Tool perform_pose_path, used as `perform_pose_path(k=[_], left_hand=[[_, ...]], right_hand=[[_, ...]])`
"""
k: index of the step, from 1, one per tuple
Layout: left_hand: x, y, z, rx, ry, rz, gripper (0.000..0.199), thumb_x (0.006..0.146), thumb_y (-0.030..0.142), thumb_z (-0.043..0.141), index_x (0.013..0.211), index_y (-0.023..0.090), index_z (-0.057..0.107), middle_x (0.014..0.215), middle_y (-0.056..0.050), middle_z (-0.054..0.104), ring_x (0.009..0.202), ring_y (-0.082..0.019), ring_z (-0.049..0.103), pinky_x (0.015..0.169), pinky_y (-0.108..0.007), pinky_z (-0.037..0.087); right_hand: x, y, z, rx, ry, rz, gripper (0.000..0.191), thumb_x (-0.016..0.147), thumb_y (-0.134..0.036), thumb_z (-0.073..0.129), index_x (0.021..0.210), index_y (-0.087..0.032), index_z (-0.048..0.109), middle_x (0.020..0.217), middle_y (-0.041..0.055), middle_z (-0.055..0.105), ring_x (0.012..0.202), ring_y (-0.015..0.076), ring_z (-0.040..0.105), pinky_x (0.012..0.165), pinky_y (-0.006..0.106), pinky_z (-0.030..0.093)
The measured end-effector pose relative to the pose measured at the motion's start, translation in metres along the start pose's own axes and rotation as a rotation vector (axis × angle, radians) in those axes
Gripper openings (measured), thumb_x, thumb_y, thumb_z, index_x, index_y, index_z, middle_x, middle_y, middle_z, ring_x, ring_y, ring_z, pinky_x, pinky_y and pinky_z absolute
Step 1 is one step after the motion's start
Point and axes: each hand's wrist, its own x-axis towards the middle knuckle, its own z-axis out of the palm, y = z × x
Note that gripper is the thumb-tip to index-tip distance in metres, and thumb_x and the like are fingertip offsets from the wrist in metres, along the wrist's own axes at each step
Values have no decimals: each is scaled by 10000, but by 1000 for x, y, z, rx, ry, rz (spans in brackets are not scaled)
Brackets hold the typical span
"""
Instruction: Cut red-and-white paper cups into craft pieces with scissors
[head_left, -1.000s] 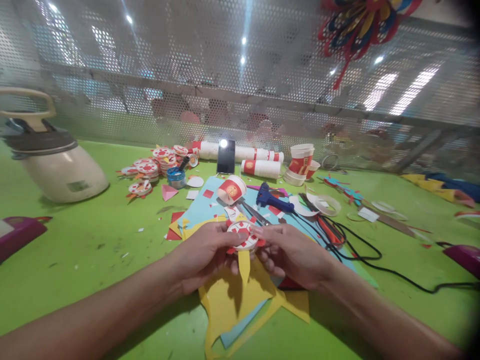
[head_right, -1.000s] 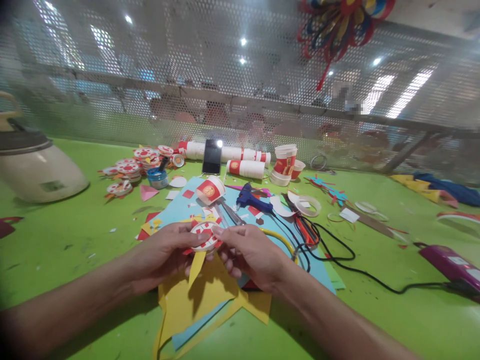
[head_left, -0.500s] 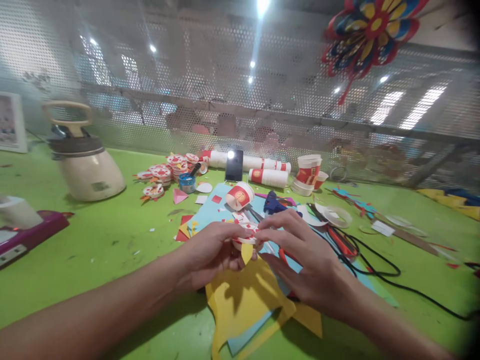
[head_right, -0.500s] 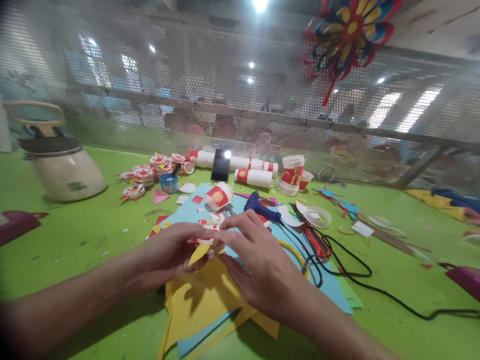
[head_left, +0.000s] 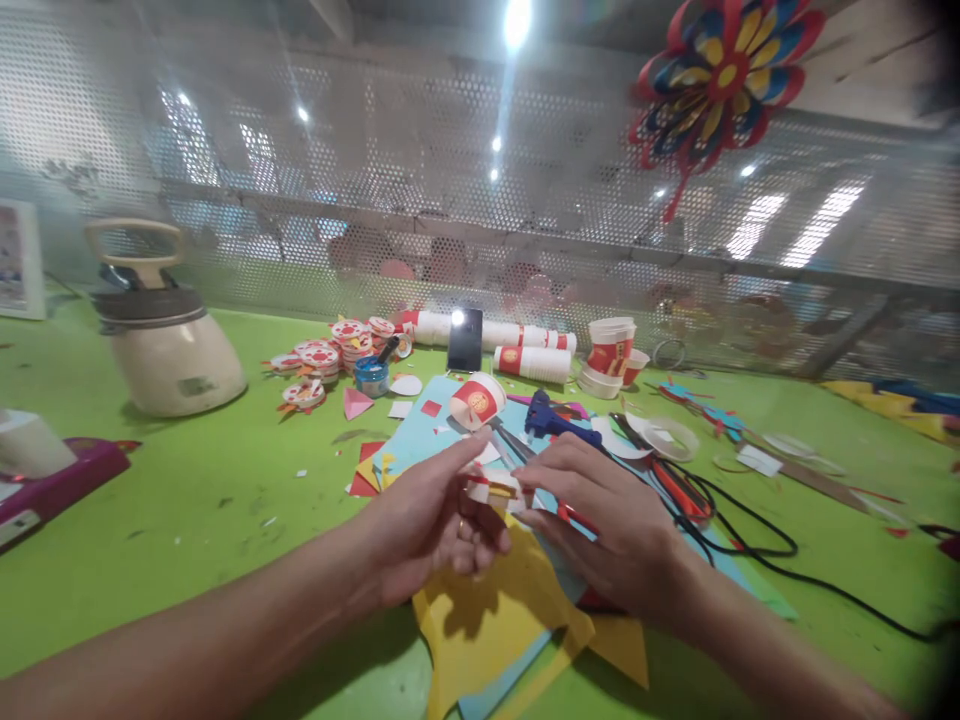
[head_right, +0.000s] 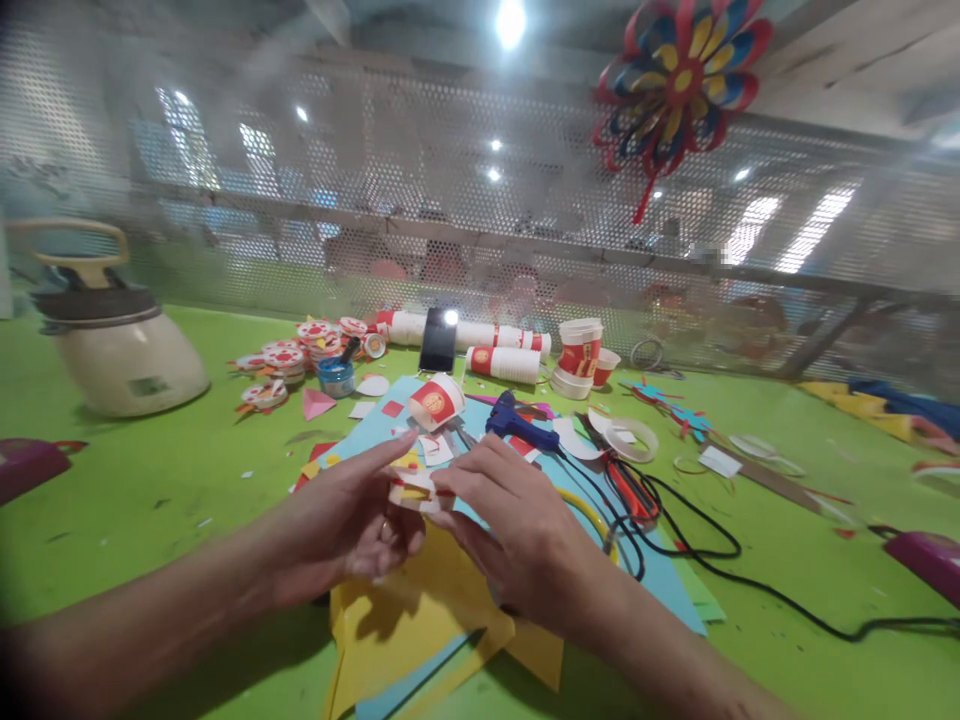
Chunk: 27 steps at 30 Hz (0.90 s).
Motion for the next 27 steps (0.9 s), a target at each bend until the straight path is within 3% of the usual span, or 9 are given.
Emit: perform_pose_path(k=[3,5,8,10,13,17,20,27], left_hand=[[2,-1,1,84,95,43,552,810,640,395,709,129,577,528,-81,612,378,-107,529,337,-157,289],[3,-1,2,145,219,141,514,808,645,386,736,158,535,506,-48,587,361,-107,493,342,-170,256],[1,2,2,384,454,437,419,811,585,464,681,187,459,511,22,505,407,-92,436,404,-197,306],[-4,4,2,622,534,680,337,827,506,513,715,190,484,626,18,517,539,-115,486,505,-232,388],[-11,4,0,958,500,966,253,860,392,516,1032,206,532,957,-49,559,811,-180,533,664,-310,447],[-8,0,-5,1242,338,1133,486,840,281,569,1291,200,406,1247,-110,456,1130,-243,430,880,-386,432],[-2,-3,-8,1300,281,1224,448,852,185,554,1282,193,428,1213,-107,483,1156,-228,425,959,-392,394],[-1,0,-11,1399,289,1432,381,818,48,571,1162,206,535,1038,-75,574,951,-195,506,833,-350,441]], right_hand=[[-1,3,0,75,41,98,154,849,-96,587,1000,-96,614,884,88,614,803,180,539,689,322,468],[-2,4,-3,118,59,165,151,852,-117,597,1001,-114,618,898,78,614,819,171,557,711,314,473],[-1,5,-7,150,86,262,130,851,-154,614,980,-143,625,924,64,607,858,168,570,760,318,475],[0,5,-8,159,95,295,112,856,-175,612,966,-157,626,928,55,600,866,166,569,769,318,473],[2,5,-9,160,96,287,113,858,-172,609,970,-160,623,918,49,591,854,158,566,750,304,476],[0,4,-8,113,109,236,172,843,-132,616,1015,-148,617,944,63,586,888,165,565,780,303,478],[-2,5,-7,70,105,187,204,837,-94,609,1034,-147,608,960,70,582,895,169,559,795,308,478],[-3,6,-4,-75,115,75,239,852,-87,583,1081,-153,567,973,84,593,888,195,548,782,359,480]])
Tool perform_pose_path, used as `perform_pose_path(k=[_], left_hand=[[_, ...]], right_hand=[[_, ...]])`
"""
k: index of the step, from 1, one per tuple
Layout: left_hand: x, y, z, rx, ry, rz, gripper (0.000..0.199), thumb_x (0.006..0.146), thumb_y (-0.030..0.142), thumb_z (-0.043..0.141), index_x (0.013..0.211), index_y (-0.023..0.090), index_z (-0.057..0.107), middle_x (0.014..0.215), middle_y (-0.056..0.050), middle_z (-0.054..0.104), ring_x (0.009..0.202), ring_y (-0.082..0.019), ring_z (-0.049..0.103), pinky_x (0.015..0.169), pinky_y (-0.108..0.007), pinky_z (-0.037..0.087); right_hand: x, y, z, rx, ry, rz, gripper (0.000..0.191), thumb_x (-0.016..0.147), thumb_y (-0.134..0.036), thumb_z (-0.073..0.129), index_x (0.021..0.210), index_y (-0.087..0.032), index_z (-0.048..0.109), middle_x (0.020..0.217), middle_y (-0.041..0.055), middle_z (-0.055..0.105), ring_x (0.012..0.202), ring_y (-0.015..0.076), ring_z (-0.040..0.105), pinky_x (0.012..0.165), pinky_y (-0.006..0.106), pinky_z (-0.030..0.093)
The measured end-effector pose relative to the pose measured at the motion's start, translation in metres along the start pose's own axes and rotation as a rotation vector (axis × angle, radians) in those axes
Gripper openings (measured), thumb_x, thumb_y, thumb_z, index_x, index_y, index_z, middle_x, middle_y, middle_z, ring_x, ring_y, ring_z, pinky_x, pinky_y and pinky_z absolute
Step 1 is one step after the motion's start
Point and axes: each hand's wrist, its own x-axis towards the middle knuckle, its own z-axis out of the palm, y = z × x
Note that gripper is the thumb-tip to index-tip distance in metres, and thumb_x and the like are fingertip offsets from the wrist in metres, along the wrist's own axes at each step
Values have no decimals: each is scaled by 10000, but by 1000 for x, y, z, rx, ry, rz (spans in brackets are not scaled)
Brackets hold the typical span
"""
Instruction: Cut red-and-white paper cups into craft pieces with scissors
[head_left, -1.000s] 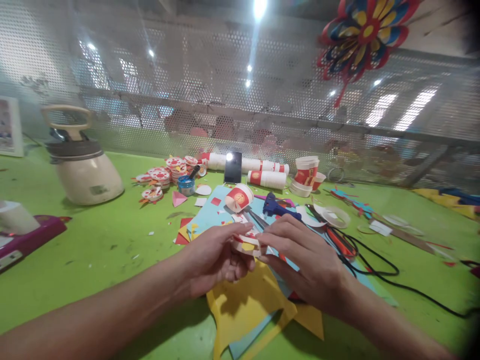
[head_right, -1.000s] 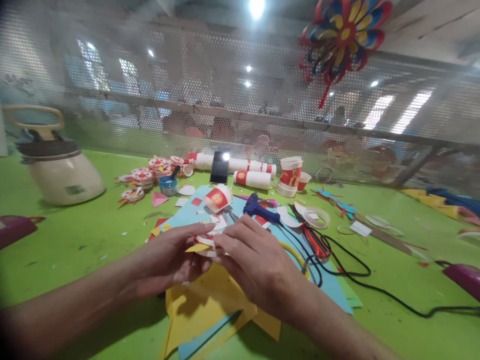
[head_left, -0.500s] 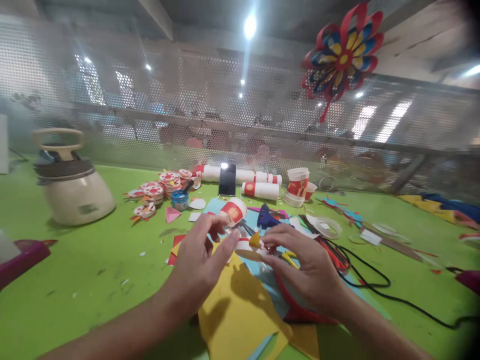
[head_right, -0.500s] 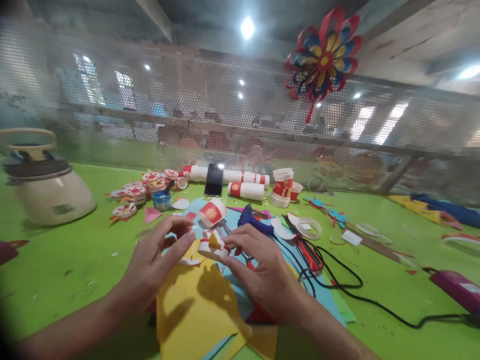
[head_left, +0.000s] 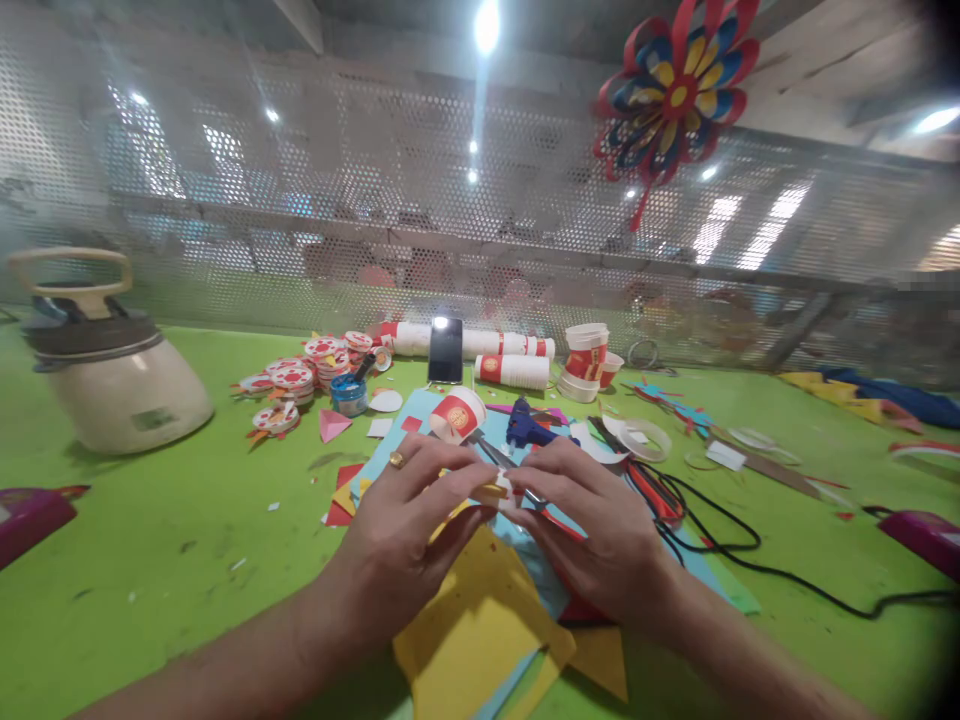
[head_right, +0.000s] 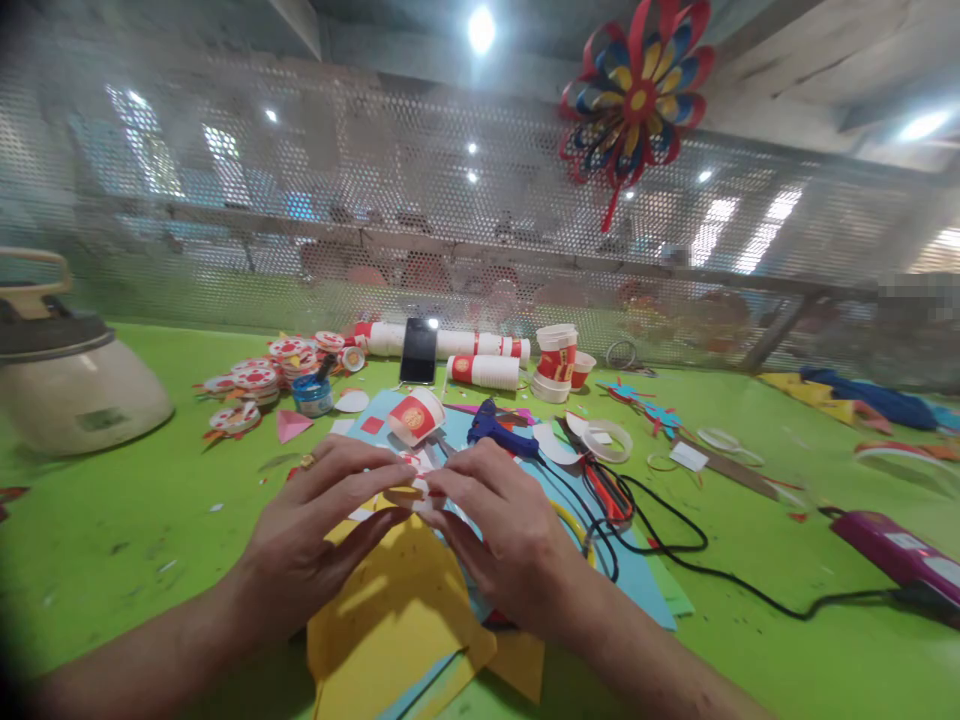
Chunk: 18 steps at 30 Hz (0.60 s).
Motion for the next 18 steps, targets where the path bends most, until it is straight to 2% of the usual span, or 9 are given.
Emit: perform_pose_path(k=[8,13,18], left_hand=[[0,-1,-6,84,15,110,415,794,38,603,1149,251,576,993,-51,632,944,-193,518,853,-348,429],[3,1,-6,53,21,126,385,799,47,596,1125,250,571,954,-41,650,891,-183,549,838,-345,435],[5,1,-5,80,10,139,361,810,57,589,1122,236,555,944,-47,647,872,-180,552,818,-342,439]], right_hand=[[2,-8,-7,-94,-10,-100,227,860,-61,559,1079,-120,567,939,99,602,849,199,534,730,367,487],[4,-12,-10,-72,-35,-91,177,859,-46,558,1026,-96,585,900,100,604,830,193,525,729,363,474],[4,-11,-8,12,-33,-53,203,865,-64,550,1055,-130,580,925,85,606,814,187,534,718,355,478]])
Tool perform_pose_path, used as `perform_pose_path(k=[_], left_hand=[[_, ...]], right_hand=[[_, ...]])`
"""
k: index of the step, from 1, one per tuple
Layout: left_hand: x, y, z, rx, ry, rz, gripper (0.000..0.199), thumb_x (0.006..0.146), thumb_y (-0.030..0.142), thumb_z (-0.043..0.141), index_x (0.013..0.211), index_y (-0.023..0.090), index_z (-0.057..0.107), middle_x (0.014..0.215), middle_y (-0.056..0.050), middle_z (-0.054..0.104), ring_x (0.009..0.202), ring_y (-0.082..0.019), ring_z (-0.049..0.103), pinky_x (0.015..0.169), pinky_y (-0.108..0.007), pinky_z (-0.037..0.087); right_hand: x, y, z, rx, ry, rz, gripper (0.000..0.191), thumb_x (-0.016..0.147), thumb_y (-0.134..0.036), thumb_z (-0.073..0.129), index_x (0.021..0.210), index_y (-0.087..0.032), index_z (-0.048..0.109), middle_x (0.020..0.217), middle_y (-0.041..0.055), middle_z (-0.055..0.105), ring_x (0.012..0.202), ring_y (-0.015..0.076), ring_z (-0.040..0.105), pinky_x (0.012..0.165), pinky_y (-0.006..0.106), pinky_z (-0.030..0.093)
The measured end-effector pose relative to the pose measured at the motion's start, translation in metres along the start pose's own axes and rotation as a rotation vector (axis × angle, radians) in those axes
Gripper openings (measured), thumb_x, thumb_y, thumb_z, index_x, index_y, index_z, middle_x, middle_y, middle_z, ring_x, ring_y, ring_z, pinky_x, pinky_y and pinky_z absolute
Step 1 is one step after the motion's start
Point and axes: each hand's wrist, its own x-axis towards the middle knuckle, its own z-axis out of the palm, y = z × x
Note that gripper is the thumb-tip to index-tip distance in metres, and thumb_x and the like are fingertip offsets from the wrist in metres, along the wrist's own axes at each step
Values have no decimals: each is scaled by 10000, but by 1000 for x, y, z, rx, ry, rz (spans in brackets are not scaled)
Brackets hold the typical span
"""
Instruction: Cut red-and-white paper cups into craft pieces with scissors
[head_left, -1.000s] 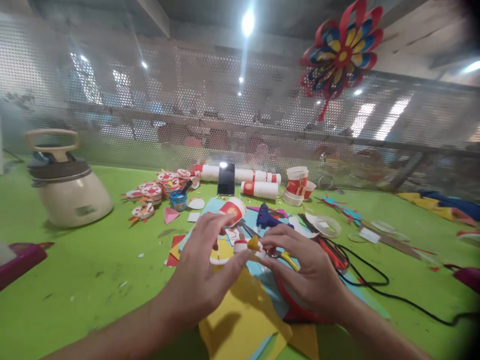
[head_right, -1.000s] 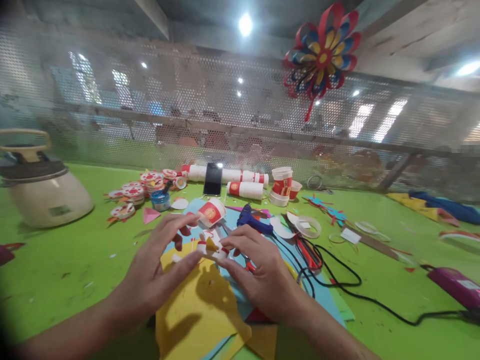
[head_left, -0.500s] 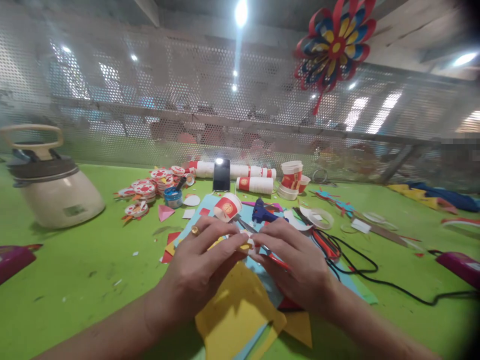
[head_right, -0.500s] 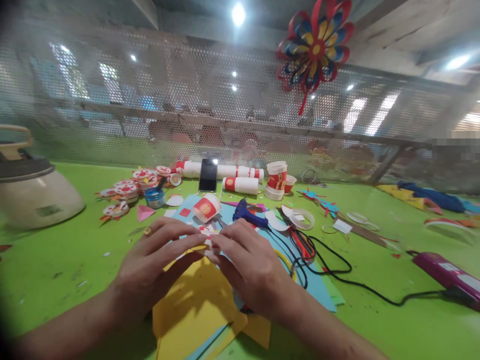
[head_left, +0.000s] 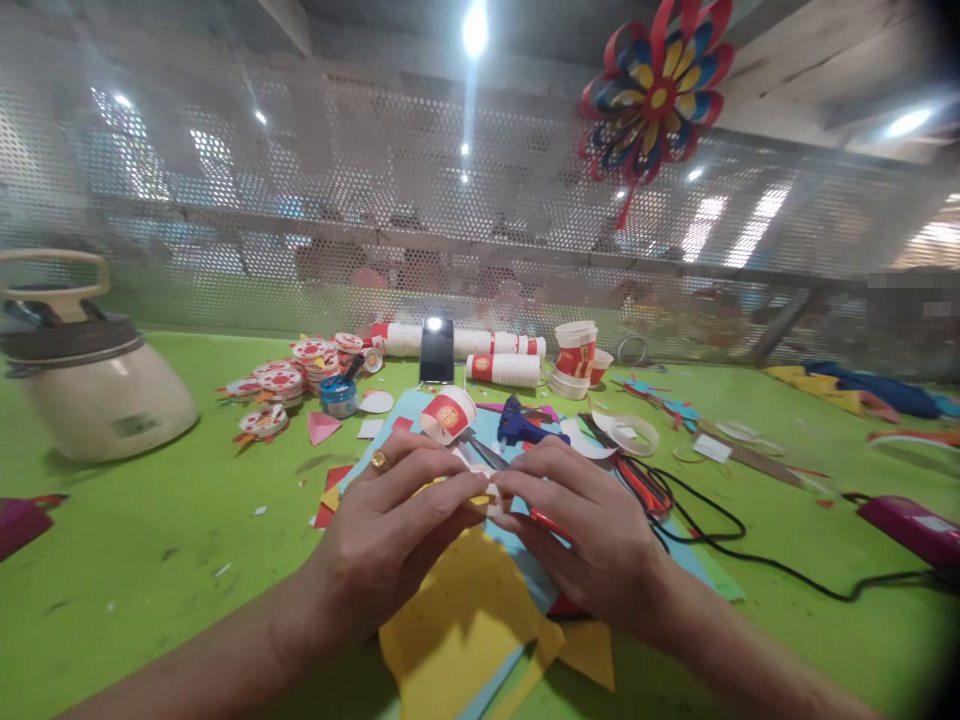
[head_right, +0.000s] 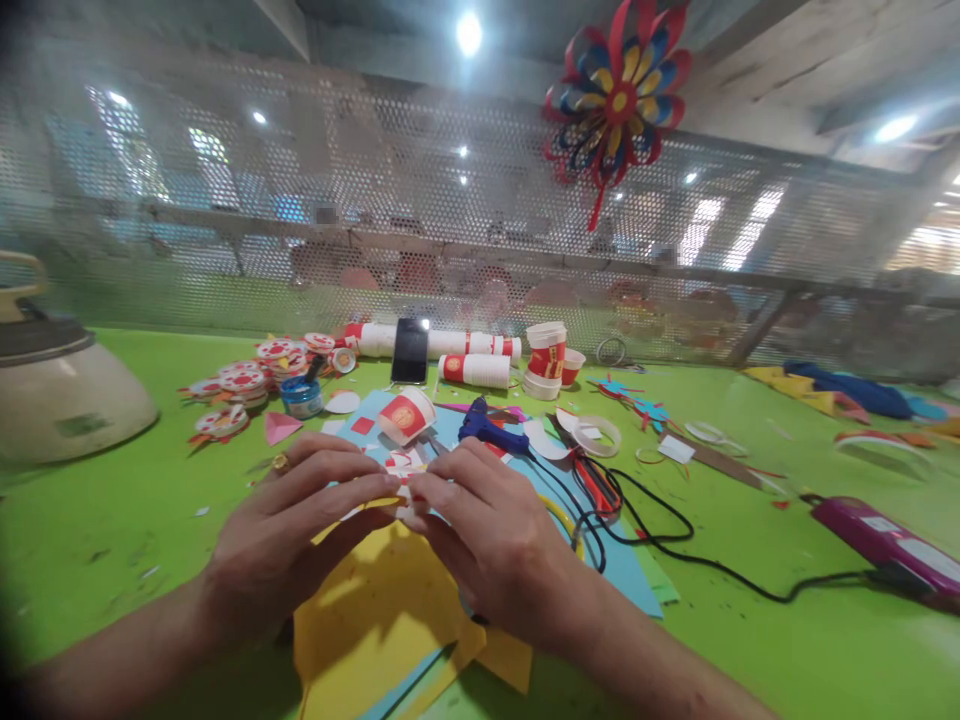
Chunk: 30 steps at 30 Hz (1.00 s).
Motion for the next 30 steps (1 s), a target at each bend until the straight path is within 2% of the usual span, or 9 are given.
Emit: perform_pose_path(k=[5,8,13,16,18,21,23,26,30], left_hand=[[-3,-2,2,-15,-10,-7,354,812,72,595,1128,225,545,948,-51,649,876,-187,551,824,-354,435],[-5,-4,3,-41,-13,-14,378,806,60,590,1137,237,545,964,-50,640,893,-195,544,841,-365,429],[-4,-3,1,-121,-13,-84,432,795,42,581,1168,255,539,1066,-59,585,996,-206,510,887,-376,421],[1,2,-2,-281,5,-314,484,781,150,641,1231,257,498,1209,-78,506,1100,-240,469,948,-413,401],[4,4,-3,-524,42,-654,412,800,241,624,1197,247,512,1220,-75,493,1053,-239,503,879,-398,459],[9,2,-4,-974,106,-1180,239,841,335,553,1017,176,583,1057,-80,550,910,-212,552,704,-322,512],[10,0,-3,-1217,105,-1288,262,849,364,537,910,124,622,918,-84,575,851,-182,553,694,-273,497],[9,0,0,-1502,-20,-1404,276,847,406,550,892,146,629,818,-45,572,724,-139,544,618,-239,474],[4,4,4,-1483,-81,-1379,194,837,334,600,935,171,638,819,-28,585,712,-117,536,567,-193,429]], right_hand=[[1,4,-1,12,-17,80,336,863,-141,575,1194,-171,527,997,87,589,908,206,534,793,383,488],[0,6,0,-1,-44,88,301,856,-138,576,1155,-171,568,1000,88,580,911,207,533,811,394,480],[-2,9,3,-22,9,64,261,873,-115,536,1105,-212,607,946,64,591,865,189,546,752,361,487],[-2,12,2,-40,27,103,208,867,-127,554,1054,-192,619,943,70,589,855,189,551,737,350,489],[-1,13,1,-62,32,129,169,869,-134,558,1017,-184,621,945,72,586,843,189,552,757,366,482],[0,15,1,-115,35,118,149,876,-133,543,997,-171,621,943,81,583,838,196,547,763,386,477],[0,15,2,-177,23,101,157,878,-125,531,994,-170,626,951,90,579,857,206,531,757,391,480],[-2,13,7,-286,-18,60,205,877,-99,512,1016,-190,631,1017,98,566,922,221,491,784,406,484],[-5,6,15,-327,-99,11,302,874,-68,479,1119,-203,592,1138,113,519,1044,253,435,850,453,475]])
